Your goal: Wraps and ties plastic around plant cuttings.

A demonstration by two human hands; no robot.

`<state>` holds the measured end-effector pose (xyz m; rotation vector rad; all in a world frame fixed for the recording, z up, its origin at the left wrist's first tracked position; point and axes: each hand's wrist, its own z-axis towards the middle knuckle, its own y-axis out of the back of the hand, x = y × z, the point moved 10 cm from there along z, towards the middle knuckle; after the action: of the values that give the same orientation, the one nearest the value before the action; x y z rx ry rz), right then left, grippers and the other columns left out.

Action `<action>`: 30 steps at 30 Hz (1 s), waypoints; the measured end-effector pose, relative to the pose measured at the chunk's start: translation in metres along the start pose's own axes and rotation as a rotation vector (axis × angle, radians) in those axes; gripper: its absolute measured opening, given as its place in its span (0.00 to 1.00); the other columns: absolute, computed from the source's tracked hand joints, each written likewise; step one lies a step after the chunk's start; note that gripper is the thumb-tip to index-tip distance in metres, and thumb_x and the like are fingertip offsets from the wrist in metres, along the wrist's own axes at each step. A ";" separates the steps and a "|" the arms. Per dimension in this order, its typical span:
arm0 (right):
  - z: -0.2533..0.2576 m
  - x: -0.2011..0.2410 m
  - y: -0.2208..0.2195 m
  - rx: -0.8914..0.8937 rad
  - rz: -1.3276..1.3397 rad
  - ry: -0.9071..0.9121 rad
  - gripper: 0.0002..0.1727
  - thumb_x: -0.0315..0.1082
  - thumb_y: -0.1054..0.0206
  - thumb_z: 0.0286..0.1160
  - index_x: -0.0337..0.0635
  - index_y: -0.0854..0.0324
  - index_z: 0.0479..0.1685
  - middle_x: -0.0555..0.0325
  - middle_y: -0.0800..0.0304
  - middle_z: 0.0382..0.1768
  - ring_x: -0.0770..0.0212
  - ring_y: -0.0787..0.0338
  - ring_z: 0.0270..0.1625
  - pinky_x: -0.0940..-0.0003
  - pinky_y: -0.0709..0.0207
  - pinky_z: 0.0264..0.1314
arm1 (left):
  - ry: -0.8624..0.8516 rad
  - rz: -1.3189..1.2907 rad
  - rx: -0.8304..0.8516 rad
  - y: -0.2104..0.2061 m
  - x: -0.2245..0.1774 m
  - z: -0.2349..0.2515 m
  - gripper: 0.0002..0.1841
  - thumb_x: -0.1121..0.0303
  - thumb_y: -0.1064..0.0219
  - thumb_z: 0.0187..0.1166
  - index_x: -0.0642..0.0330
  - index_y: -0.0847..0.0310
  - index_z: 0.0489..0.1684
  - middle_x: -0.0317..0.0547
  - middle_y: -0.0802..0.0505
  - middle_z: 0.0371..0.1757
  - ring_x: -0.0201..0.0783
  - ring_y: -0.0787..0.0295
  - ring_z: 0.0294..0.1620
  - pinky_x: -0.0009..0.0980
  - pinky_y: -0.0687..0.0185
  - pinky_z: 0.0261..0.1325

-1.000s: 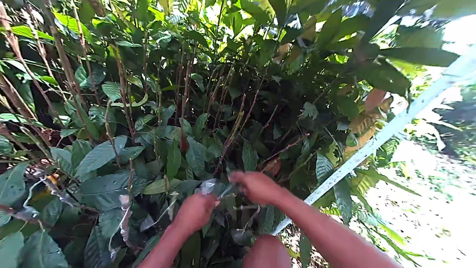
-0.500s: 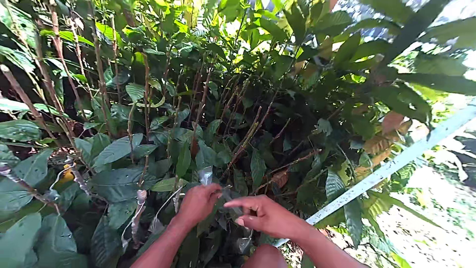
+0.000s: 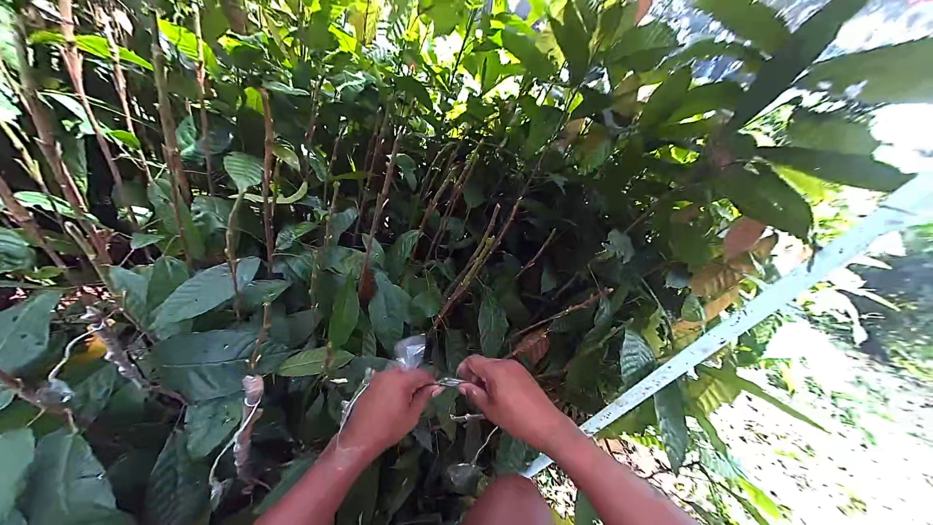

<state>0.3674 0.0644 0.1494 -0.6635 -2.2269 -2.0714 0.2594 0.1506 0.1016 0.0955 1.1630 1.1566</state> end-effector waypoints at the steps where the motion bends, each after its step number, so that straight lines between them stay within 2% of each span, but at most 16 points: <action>1: -0.005 0.000 -0.002 0.012 0.083 0.012 0.15 0.39 0.36 0.85 0.43 0.14 0.62 0.54 0.09 0.37 0.59 0.10 0.36 0.59 0.15 0.47 | -0.002 0.014 -0.061 0.006 0.005 0.000 0.14 0.58 0.35 0.83 0.57 0.07 0.43 0.51 0.05 0.35 0.50 0.06 0.38 0.55 0.13 0.46; 4: -0.024 0.017 0.006 0.042 0.495 0.144 0.18 0.35 0.33 0.81 0.46 0.14 0.68 0.66 0.19 0.26 0.75 0.24 0.23 0.78 0.28 0.27 | 0.048 -0.034 -0.100 0.016 0.018 0.003 0.13 0.58 0.34 0.83 0.55 0.08 0.46 0.47 0.05 0.38 0.48 0.07 0.39 0.56 0.13 0.47; 6: -0.024 0.034 0.019 -0.004 0.733 0.227 0.22 0.30 0.29 0.75 0.43 0.20 0.69 0.71 0.22 0.27 0.78 0.25 0.23 0.82 0.29 0.25 | 0.037 -0.100 -0.039 0.009 0.012 0.005 0.13 0.60 0.34 0.84 0.56 0.09 0.53 0.48 0.05 0.40 0.47 0.07 0.41 0.54 0.13 0.51; 7: -0.017 0.036 0.026 -0.054 0.736 0.232 0.22 0.30 0.28 0.73 0.42 0.22 0.67 0.71 0.20 0.29 0.78 0.24 0.25 0.82 0.27 0.27 | 0.012 -0.120 -0.002 0.004 0.004 0.004 0.13 0.61 0.34 0.84 0.58 0.09 0.54 0.51 0.04 0.42 0.48 0.07 0.43 0.53 0.13 0.53; 9: 0.007 0.024 0.033 -0.158 0.446 0.206 0.19 0.32 0.30 0.75 0.38 0.18 0.64 0.63 0.16 0.37 0.73 0.20 0.33 0.78 0.23 0.38 | -0.021 -0.126 0.086 -0.009 -0.003 0.000 0.14 0.61 0.35 0.85 0.58 0.08 0.56 0.53 0.04 0.46 0.51 0.06 0.48 0.54 0.14 0.58; 10: 0.020 0.013 0.027 -0.170 0.280 0.174 0.16 0.34 0.32 0.79 0.38 0.13 0.60 0.55 0.13 0.44 0.67 0.16 0.41 0.71 0.20 0.49 | -0.023 -0.135 0.115 -0.012 -0.001 -0.002 0.14 0.61 0.36 0.86 0.58 0.09 0.57 0.53 0.04 0.47 0.49 0.06 0.47 0.52 0.13 0.58; 12: 0.031 0.002 -0.001 -0.106 0.134 0.108 0.15 0.38 0.37 0.85 0.38 0.10 0.56 0.45 0.10 0.53 0.53 0.11 0.55 0.56 0.20 0.65 | 0.016 -0.209 0.072 -0.005 0.009 -0.005 0.14 0.64 0.37 0.87 0.59 0.09 0.58 0.48 0.05 0.46 0.38 0.07 0.37 0.38 0.09 0.47; 13: 0.026 0.014 -0.015 -0.079 0.058 0.108 0.17 0.37 0.42 0.89 0.36 0.12 0.58 0.42 0.11 0.55 0.48 0.11 0.59 0.51 0.20 0.68 | 0.060 -0.265 0.014 0.004 0.016 -0.005 0.13 0.66 0.36 0.86 0.60 0.10 0.57 0.45 0.05 0.46 0.34 0.08 0.34 0.33 0.08 0.42; 15: 0.005 0.061 -0.028 -0.135 -0.180 0.219 0.14 0.32 0.46 0.88 0.34 0.14 0.53 0.40 0.12 0.51 0.42 0.08 0.55 0.47 0.13 0.56 | 0.136 -0.337 -0.093 0.015 0.027 -0.003 0.10 0.69 0.35 0.84 0.60 0.10 0.54 0.42 0.05 0.46 0.29 0.08 0.31 0.29 0.09 0.37; 17: -0.002 0.088 -0.012 -0.253 -0.326 0.301 0.10 0.27 0.39 0.80 0.37 0.12 0.48 0.41 0.13 0.50 0.42 0.08 0.50 0.48 0.11 0.43 | 0.097 -0.324 -0.101 0.009 0.022 -0.004 0.10 0.71 0.36 0.81 0.60 0.08 0.50 0.42 0.05 0.43 0.30 0.09 0.33 0.31 0.11 0.41; 19: 0.022 0.062 0.003 -0.147 -0.310 0.159 0.13 0.31 0.42 0.85 0.42 0.12 0.56 0.38 0.16 0.60 0.38 0.10 0.56 0.42 0.14 0.52 | 0.028 -0.315 -0.051 -0.001 0.014 -0.007 0.10 0.68 0.35 0.83 0.61 0.08 0.49 0.43 0.05 0.43 0.30 0.09 0.35 0.31 0.10 0.43; 21: 0.032 0.039 -0.012 -0.005 -0.272 0.061 0.17 0.35 0.47 0.90 0.44 0.15 0.64 0.37 0.18 0.65 0.35 0.11 0.59 0.36 0.17 0.58 | 0.088 -0.343 -0.078 0.006 0.021 -0.008 0.10 0.69 0.35 0.83 0.63 0.10 0.51 0.44 0.05 0.45 0.30 0.08 0.34 0.29 0.08 0.41; 24: 0.020 0.083 -0.021 -0.004 -0.317 0.237 0.15 0.29 0.45 0.86 0.40 0.15 0.61 0.37 0.12 0.57 0.35 0.08 0.53 0.36 0.16 0.49 | 0.151 -0.410 -0.165 0.023 0.033 -0.003 0.08 0.71 0.32 0.79 0.63 0.09 0.46 0.39 0.05 0.39 0.26 0.09 0.32 0.26 0.10 0.41; 27: 0.045 0.061 -0.003 -0.060 -0.274 0.260 0.16 0.34 0.46 0.90 0.42 0.13 0.59 0.43 0.09 0.57 0.40 0.09 0.59 0.37 0.17 0.59 | 0.202 -0.552 -0.146 0.016 0.037 -0.006 0.06 0.69 0.28 0.78 0.62 0.08 0.41 0.38 0.06 0.36 0.27 0.10 0.28 0.26 0.09 0.35; 28: 0.045 0.054 -0.016 -0.019 -0.239 0.261 0.16 0.34 0.46 0.89 0.42 0.12 0.59 0.44 0.09 0.59 0.40 0.09 0.61 0.36 0.18 0.61 | 0.231 -0.604 -0.190 0.019 0.043 -0.007 0.06 0.70 0.28 0.77 0.62 0.09 0.40 0.37 0.06 0.36 0.28 0.11 0.27 0.26 0.11 0.33; 30: 0.015 0.085 -0.060 0.099 -0.198 0.380 0.12 0.28 0.42 0.84 0.38 0.12 0.54 0.41 0.09 0.56 0.36 0.08 0.57 0.33 0.17 0.57 | 0.281 -0.658 -0.284 0.030 0.054 -0.004 0.05 0.70 0.28 0.77 0.62 0.10 0.39 0.37 0.06 0.33 0.28 0.14 0.23 0.25 0.15 0.29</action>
<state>0.2747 0.1021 0.1168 -0.0347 -2.2216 -1.9447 0.2333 0.2032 0.0814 -0.6424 1.1349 0.7408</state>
